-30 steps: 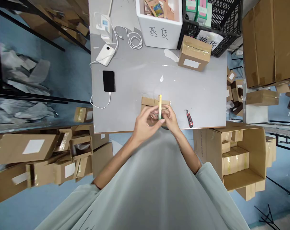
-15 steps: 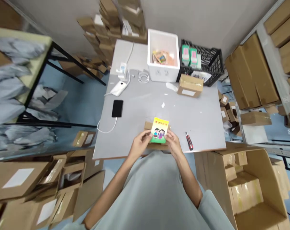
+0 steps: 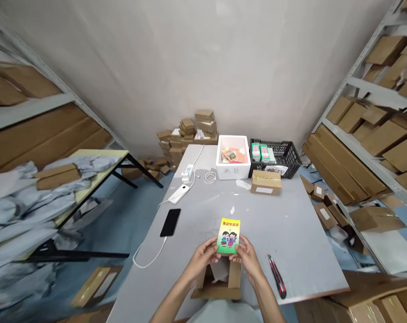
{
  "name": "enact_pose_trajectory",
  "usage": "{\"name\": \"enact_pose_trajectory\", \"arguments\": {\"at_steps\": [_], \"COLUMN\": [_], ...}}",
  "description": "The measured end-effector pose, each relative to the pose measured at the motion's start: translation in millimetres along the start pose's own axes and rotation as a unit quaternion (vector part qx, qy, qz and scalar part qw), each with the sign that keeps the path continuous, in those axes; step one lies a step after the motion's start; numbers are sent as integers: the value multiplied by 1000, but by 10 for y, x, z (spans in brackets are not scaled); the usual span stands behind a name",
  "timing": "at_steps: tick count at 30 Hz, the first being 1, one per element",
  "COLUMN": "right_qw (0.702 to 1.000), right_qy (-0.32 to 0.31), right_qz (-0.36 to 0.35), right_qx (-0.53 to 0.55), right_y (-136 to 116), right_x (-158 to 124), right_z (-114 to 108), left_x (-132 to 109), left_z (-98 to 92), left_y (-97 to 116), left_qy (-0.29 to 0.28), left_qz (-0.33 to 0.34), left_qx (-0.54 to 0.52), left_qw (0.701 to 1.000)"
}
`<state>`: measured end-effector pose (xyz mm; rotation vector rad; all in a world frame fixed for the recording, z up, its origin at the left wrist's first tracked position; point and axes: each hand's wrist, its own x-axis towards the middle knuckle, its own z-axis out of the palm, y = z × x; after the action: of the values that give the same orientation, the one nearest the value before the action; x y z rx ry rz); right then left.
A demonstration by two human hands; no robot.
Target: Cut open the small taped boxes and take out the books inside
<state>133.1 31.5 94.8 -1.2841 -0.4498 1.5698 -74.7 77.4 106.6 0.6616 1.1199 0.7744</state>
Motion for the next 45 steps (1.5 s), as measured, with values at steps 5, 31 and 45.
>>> {"name": "enact_pose_trajectory", "arguments": {"at_steps": [5, 31, 45], "right_qw": [997, 971, 894], "right_qy": [-25, 41, -267], "right_qz": [-70, 196, 201], "right_qx": [7, -134, -297], "right_y": [-822, 785, 762], "right_x": [805, -366, -267], "right_z": [339, -1092, -206], "left_x": [739, -251, -1841], "left_z": [163, -667, -785], "left_y": [882, -896, -1712], "left_qy": [-33, 163, 489], "left_qz": [131, -43, -7], "left_qx": [69, 252, 67], "left_qw": [988, 953, 870]}}
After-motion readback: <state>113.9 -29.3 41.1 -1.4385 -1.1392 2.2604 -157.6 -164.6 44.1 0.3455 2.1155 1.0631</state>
